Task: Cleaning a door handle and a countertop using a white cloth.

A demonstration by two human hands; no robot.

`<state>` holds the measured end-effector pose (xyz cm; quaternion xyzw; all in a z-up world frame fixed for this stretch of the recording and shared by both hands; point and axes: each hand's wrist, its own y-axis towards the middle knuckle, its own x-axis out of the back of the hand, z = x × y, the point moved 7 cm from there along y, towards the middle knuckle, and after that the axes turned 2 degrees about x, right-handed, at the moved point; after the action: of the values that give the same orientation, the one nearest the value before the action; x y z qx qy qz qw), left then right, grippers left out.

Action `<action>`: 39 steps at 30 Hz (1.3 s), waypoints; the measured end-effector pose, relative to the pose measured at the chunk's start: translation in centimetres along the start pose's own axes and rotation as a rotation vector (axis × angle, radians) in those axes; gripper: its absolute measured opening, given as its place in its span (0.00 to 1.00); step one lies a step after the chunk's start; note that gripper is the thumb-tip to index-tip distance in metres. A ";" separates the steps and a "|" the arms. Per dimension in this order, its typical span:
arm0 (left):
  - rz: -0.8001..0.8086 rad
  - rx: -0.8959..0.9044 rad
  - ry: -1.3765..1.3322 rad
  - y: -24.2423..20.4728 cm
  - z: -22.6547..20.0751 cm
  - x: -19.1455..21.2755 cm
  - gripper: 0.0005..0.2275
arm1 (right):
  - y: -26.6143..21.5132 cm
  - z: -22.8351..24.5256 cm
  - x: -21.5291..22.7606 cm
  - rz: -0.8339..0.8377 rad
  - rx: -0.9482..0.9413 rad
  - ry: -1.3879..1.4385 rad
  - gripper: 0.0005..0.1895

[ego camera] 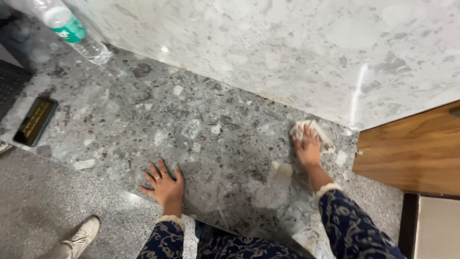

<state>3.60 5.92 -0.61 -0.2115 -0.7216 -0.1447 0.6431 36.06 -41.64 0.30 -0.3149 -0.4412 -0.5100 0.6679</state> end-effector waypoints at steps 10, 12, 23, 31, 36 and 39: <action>0.047 -0.126 -0.040 -0.4 -1.3 3.5 0.33 | -20.4 27.5 -1.0 0.370 0.856 0.282 0.22; 0.063 -0.167 -0.068 -0.2 -1.2 3.0 0.34 | -21.0 29.6 -3.7 0.587 0.968 0.110 0.36; 0.127 -0.939 -0.002 12.1 4.5 4.8 0.29 | 0.4 35.8 -15.0 0.052 0.808 -0.196 0.32; 0.048 -0.877 -0.035 18.9 7.5 5.3 0.33 | 10.8 38.9 -17.3 0.166 0.262 -0.140 0.34; 0.052 -0.907 -0.119 18.9 7.5 5.8 0.32 | 9.7 39.1 -23.0 -0.074 0.285 -0.292 0.24; 0.054 -0.875 -0.143 19.1 7.8 5.7 0.32 | 2.8 47.7 -23.9 0.038 0.410 -0.193 0.27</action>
<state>5.79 26.91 2.79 -0.4919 -0.6296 -0.4046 0.4450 23.76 10.30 -1.68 -0.2280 -0.5913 -0.3645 0.6823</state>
